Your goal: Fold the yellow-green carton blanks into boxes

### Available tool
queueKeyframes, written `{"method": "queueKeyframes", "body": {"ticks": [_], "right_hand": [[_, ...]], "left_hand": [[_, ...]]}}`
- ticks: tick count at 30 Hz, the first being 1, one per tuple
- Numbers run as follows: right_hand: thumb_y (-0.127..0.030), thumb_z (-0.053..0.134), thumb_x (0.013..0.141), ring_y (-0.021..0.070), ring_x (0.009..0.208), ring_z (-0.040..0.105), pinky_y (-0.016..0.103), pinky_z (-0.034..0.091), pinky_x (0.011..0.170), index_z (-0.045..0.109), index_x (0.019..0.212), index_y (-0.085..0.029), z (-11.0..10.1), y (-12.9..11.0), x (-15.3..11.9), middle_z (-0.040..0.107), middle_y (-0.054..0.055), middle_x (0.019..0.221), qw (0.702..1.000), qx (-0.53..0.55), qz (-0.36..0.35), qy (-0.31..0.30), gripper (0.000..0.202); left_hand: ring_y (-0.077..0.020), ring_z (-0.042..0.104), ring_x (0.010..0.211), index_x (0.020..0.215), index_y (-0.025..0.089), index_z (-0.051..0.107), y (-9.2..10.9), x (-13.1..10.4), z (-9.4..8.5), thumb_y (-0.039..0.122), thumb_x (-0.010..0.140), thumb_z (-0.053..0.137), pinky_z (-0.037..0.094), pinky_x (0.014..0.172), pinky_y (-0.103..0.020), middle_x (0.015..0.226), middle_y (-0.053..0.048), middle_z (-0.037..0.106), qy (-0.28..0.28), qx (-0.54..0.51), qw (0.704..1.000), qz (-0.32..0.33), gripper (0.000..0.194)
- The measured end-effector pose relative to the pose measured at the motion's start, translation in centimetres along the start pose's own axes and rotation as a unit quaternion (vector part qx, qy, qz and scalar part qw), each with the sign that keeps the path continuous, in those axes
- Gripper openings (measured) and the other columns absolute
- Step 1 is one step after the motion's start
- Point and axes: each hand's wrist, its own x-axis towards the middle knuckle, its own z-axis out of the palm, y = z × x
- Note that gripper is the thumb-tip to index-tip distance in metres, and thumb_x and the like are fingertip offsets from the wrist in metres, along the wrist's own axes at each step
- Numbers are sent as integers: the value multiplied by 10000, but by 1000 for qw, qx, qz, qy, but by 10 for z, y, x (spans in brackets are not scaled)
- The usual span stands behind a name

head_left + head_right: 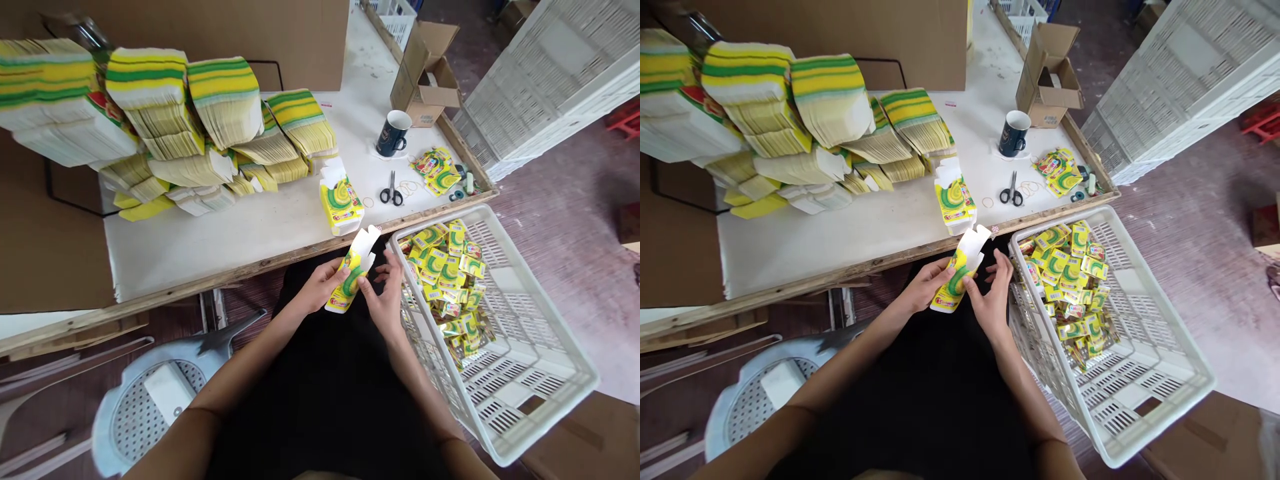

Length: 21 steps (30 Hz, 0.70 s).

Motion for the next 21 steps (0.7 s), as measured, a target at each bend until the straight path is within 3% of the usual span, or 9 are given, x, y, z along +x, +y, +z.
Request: {"method": "queueKeyframes", "body": {"ticks": [3, 5, 8, 11, 15, 18, 21], "right_hand": [[-465, 591, 971, 193, 820, 604, 331, 530, 731, 645, 1074, -209, 6, 6, -2, 663, 61, 965, 992, 80, 69, -63, 282], [-478, 600, 965, 168, 719, 568, 303, 506, 681, 640, 930, -208, 8, 9, -3, 631, 14, 799, 988, 105, 102, -48, 275], [-484, 629, 943, 146, 661, 524, 284, 474, 642, 615, 843, -206, 7, 10, -2, 598, -7, 743, 990, 88, 108, 1, 296], [-468, 658, 930, 150, 676, 563, 287, 482, 640, 624, 992, -207, 3, 10, 2, 643, 8, 815, 990, 94, 100, 18, 271], [-458, 676, 924, 197, 846, 670, 331, 554, 728, 464, 1374, -246, -7, 9, 5, 696, 71, 1047, 985, 159, 72, -11, 541], [-481, 681, 918, 211, 890, 678, 352, 573, 764, 470, 1413, -258, -17, 7, 9, 689, 89, 1109, 979, 180, 60, -68, 582], [-543, 665, 915, 205, 811, 662, 339, 564, 702, 565, 1327, -250, -28, 2, 12, 697, 68, 1015, 972, 192, 80, -113, 516]], "left_hand": [[-183, 680, 815, 1088, 125, 711, -5, 1, 5, 623, 823, 717, 529, 757, -271, 961, -74, 758, 51, 80, 994, 62, 564], [-193, 670, 819, 1072, 121, 708, -8, 2, 8, 630, 875, 645, 524, 759, -282, 953, -77, 753, 67, 133, 986, 76, 549], [-214, 681, 852, 1099, 122, 692, -9, 3, 8, 582, 921, 602, 529, 775, -300, 971, -91, 745, 66, 204, 973, 83, 501], [-236, 706, 965, 1314, 156, 583, -5, 1, 6, 472, 912, 668, 543, 862, -319, 1025, -92, 741, 71, 237, 964, 99, 518], [-213, 721, 936, 1523, 221, 359, 4, -3, 5, 394, 917, 686, 559, 873, -327, 1070, -82, 732, 17, 196, 975, 105, 710], [-208, 721, 926, 1556, 238, 334, 10, -5, 4, 386, 904, 709, 560, 832, -306, 1118, -101, 730, -25, 161, 983, 89, 767], [-210, 725, 908, 1509, 228, 390, 15, -6, 0, 376, 860, 764, 558, 789, -287, 1044, -89, 738, -74, 119, 989, 40, 764]]}}
